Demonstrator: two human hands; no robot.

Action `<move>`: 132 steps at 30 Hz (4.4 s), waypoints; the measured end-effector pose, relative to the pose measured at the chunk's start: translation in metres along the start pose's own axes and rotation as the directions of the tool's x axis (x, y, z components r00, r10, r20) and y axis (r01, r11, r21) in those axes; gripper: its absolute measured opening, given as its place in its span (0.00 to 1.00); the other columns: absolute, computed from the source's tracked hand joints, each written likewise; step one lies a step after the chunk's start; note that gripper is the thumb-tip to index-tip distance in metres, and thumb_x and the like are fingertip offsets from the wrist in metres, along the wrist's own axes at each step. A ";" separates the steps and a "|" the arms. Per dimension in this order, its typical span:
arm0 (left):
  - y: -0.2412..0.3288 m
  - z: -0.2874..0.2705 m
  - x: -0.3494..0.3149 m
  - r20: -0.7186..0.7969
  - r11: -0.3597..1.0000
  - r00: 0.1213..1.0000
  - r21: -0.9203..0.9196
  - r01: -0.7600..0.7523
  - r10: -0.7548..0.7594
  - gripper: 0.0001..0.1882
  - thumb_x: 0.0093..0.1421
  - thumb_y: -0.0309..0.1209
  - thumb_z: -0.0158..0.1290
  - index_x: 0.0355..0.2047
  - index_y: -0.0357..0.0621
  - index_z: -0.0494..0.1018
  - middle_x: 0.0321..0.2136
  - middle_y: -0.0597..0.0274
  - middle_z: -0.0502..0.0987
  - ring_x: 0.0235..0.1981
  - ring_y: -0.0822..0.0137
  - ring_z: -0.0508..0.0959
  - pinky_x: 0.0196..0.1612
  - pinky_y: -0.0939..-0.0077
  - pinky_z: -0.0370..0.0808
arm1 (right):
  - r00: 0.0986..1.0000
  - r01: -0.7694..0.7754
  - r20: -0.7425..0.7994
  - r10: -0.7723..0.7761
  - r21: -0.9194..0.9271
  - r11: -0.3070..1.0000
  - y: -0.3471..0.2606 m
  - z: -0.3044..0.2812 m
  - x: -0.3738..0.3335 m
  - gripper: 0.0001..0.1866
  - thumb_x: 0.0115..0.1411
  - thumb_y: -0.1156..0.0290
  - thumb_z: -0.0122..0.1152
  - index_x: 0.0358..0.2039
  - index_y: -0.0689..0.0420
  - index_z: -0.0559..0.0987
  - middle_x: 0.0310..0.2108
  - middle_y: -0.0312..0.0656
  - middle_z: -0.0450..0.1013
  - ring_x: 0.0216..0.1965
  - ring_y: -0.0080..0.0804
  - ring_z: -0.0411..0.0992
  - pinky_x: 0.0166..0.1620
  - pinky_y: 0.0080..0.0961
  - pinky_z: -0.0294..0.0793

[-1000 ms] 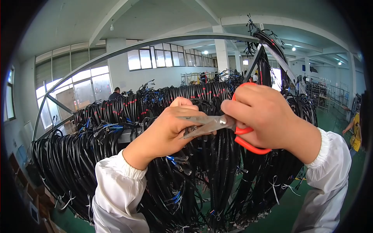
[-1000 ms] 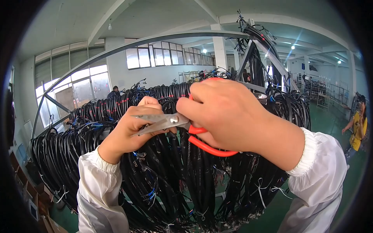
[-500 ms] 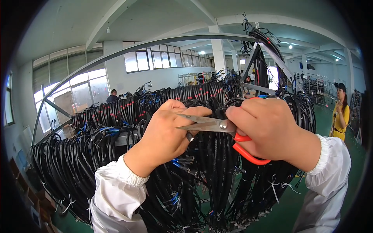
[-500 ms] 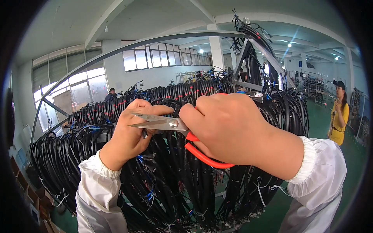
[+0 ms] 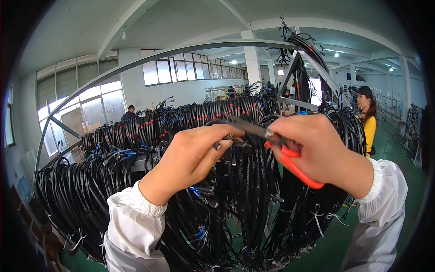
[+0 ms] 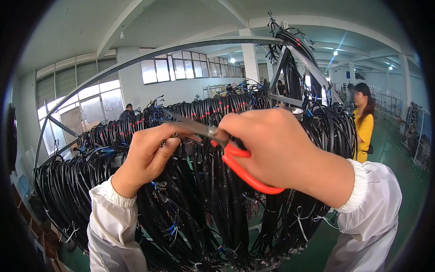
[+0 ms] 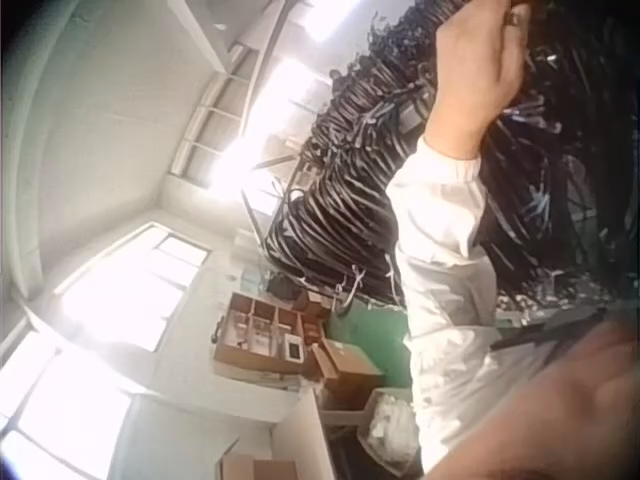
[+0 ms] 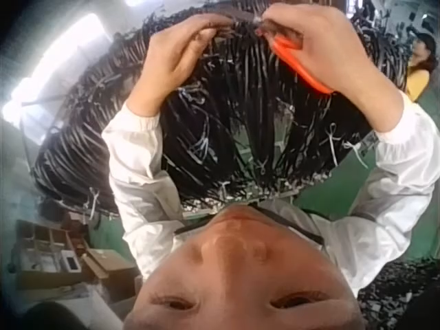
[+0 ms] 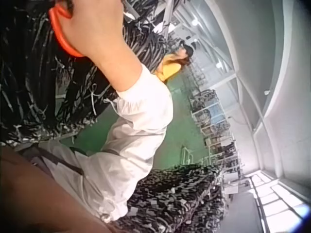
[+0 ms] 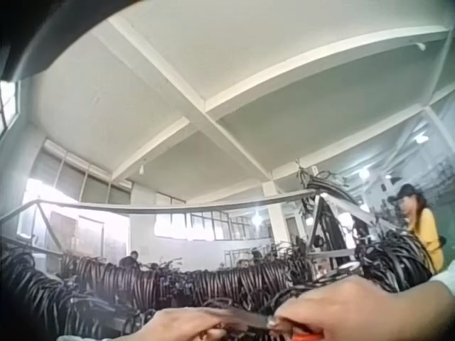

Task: Trimming zip ties and wire ends on industrial cable harnesses using scissors and pliers.

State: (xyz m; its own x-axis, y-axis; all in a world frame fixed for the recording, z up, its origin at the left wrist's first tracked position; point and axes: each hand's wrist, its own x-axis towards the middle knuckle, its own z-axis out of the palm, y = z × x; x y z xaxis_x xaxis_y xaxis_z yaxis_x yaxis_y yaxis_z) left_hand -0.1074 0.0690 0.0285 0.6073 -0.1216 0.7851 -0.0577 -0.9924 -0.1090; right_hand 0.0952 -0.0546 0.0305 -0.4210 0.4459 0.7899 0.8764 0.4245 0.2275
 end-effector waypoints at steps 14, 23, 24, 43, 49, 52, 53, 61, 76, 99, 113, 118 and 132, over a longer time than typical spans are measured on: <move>-0.005 0.001 -0.004 -0.150 0.986 0.976 0.078 -0.148 0.158 0.05 0.52 0.21 0.54 0.26 0.32 0.70 0.29 0.47 0.78 0.35 0.54 0.80 0.37 0.72 0.77 | 0.989 0.121 -0.060 -0.138 -0.229 0.966 -0.005 0.016 0.001 0.08 0.46 0.68 0.61 0.24 0.54 0.71 0.17 0.36 0.64 0.18 0.33 0.69 0.19 0.28 0.68; -0.006 -0.003 -0.005 -0.227 0.941 0.936 0.268 -0.205 0.269 0.09 0.42 0.23 0.60 0.25 0.37 0.73 0.27 0.57 0.80 0.29 0.60 0.80 0.33 0.74 0.77 | 0.981 0.189 0.013 -0.194 -0.298 0.936 0.001 0.007 0.000 0.18 0.38 0.73 0.64 0.33 0.57 0.72 0.21 0.37 0.66 0.21 0.35 0.68 0.22 0.28 0.68; -0.007 -0.003 -0.005 -0.226 0.944 0.936 0.253 -0.213 0.271 0.09 0.41 0.23 0.60 0.25 0.37 0.73 0.27 0.57 0.80 0.29 0.60 0.80 0.33 0.73 0.77 | 0.978 0.205 0.010 -0.210 -0.264 0.943 0.002 0.008 0.001 0.18 0.38 0.73 0.64 0.33 0.57 0.72 0.21 0.38 0.66 0.21 0.35 0.68 0.22 0.28 0.68; -0.009 -0.003 -0.004 -0.232 0.961 0.935 0.139 -0.240 0.267 0.08 0.41 0.22 0.59 0.25 0.36 0.74 0.28 0.58 0.80 0.30 0.58 0.80 0.39 0.69 0.77 | 0.971 0.226 0.000 -0.240 -0.339 0.913 0.000 0.007 0.000 0.10 0.48 0.67 0.60 0.26 0.55 0.69 0.18 0.37 0.64 0.21 0.32 0.69 0.22 0.28 0.68; -0.008 -0.004 -0.003 -0.160 0.960 0.954 0.166 -0.227 0.253 0.08 0.42 0.23 0.60 0.25 0.36 0.74 0.28 0.57 0.80 0.30 0.58 0.80 0.40 0.68 0.77 | 0.979 0.204 0.057 -0.197 -0.186 0.961 0.003 0.008 0.000 0.10 0.49 0.67 0.60 0.26 0.55 0.69 0.19 0.37 0.64 0.21 0.32 0.69 0.22 0.27 0.68; -0.007 -0.003 -0.003 -0.176 0.963 0.953 0.150 -0.224 0.249 0.08 0.42 0.24 0.60 0.25 0.36 0.74 0.28 0.56 0.80 0.30 0.58 0.80 0.40 0.68 0.77 | 0.978 0.207 0.043 -0.203 -0.267 0.941 0.002 0.008 0.000 0.10 0.48 0.67 0.60 0.26 0.55 0.69 0.19 0.37 0.64 0.22 0.32 0.69 0.22 0.27 0.68; -0.007 -0.003 -0.003 -0.175 0.963 0.953 0.149 -0.224 0.249 0.08 0.42 0.24 0.60 0.25 0.36 0.74 0.28 0.56 0.80 0.30 0.58 0.80 0.40 0.68 0.77 | 0.978 0.206 0.043 -0.202 -0.267 0.941 0.001 0.008 0.000 0.10 0.48 0.67 0.60 0.26 0.55 0.69 0.19 0.37 0.64 0.22 0.32 0.69 0.22 0.27 0.68; -0.007 -0.004 -0.003 -0.176 0.960 0.951 0.164 -0.226 0.254 0.08 0.42 0.24 0.60 0.25 0.36 0.74 0.28 0.56 0.80 0.30 0.58 0.80 0.39 0.68 0.77 | 0.973 0.226 0.032 -0.227 -0.289 0.930 0.002 0.007 0.000 0.13 0.47 0.66 0.62 0.27 0.55 0.68 0.20 0.37 0.64 0.22 0.33 0.69 0.23 0.27 0.68; -0.002 -0.003 -0.001 -0.176 0.971 0.963 0.164 -0.175 0.203 0.10 0.43 0.24 0.61 0.28 0.39 0.77 0.25 0.59 0.79 0.29 0.61 0.80 0.36 0.73 0.76 | 1.000 0.012 0.019 -0.013 0.044 0.999 0.010 0.006 0.008 0.08 0.52 0.68 0.60 0.27 0.58 0.74 0.15 0.44 0.69 0.18 0.41 0.71 0.22 0.31 0.68; -0.009 0.000 -0.006 -0.048 0.783 0.983 -0.612 0.112 -0.179 0.04 0.60 0.21 0.46 0.34 0.35 0.70 0.32 0.55 0.77 0.34 0.69 0.77 0.37 0.79 0.74 | 0.991 0.076 -0.096 -0.091 -0.153 0.985 0.015 -0.005 0.006 0.12 0.44 0.79 0.59 0.31 0.56 0.71 0.27 0.39 0.63 0.28 0.38 0.67 0.29 0.31 0.69; -0.020 -0.011 -0.012 0.118 0.694 0.976 -0.688 0.212 -0.181 0.08 0.59 0.23 0.47 0.37 0.33 0.73 0.31 0.62 0.74 0.29 0.76 0.70 0.33 0.83 0.68 | 0.943 0.315 -0.013 -0.334 -0.298 0.901 0.016 0.005 0.015 0.12 0.42 0.71 0.62 0.27 0.55 0.69 0.23 0.37 0.64 0.24 0.33 0.69 0.26 0.27 0.70; -0.025 -0.013 -0.011 0.108 0.674 0.986 -0.719 0.168 -0.130 0.08 0.57 0.25 0.49 0.34 0.32 0.73 0.29 0.62 0.72 0.30 0.74 0.69 0.34 0.81 0.65 | 0.915 0.354 -0.099 -0.390 -0.266 0.897 0.019 0.018 0.017 0.11 0.44 0.71 0.62 0.26 0.56 0.69 0.19 0.36 0.63 0.18 0.32 0.67 0.20 0.24 0.67; -0.028 -0.017 -0.011 0.193 0.516 0.974 -0.826 0.227 -0.120 0.09 0.55 0.29 0.52 0.31 0.33 0.72 0.26 0.59 0.71 0.27 0.70 0.71 0.31 0.80 0.67 | 0.884 0.392 -0.187 -0.428 -0.201 0.898 0.020 0.036 0.025 0.10 0.45 0.70 0.61 0.25 0.56 0.69 0.17 0.36 0.62 0.16 0.31 0.66 0.17 0.24 0.66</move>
State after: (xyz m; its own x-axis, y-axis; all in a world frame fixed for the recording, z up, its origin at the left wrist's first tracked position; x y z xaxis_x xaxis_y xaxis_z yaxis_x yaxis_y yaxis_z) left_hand -0.1263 0.0978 0.0329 0.7515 0.0047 0.6598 -0.5461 -0.5569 0.6259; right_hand 0.0938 -0.0061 0.0342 -0.7038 0.0653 0.7074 0.6685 0.3979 0.6284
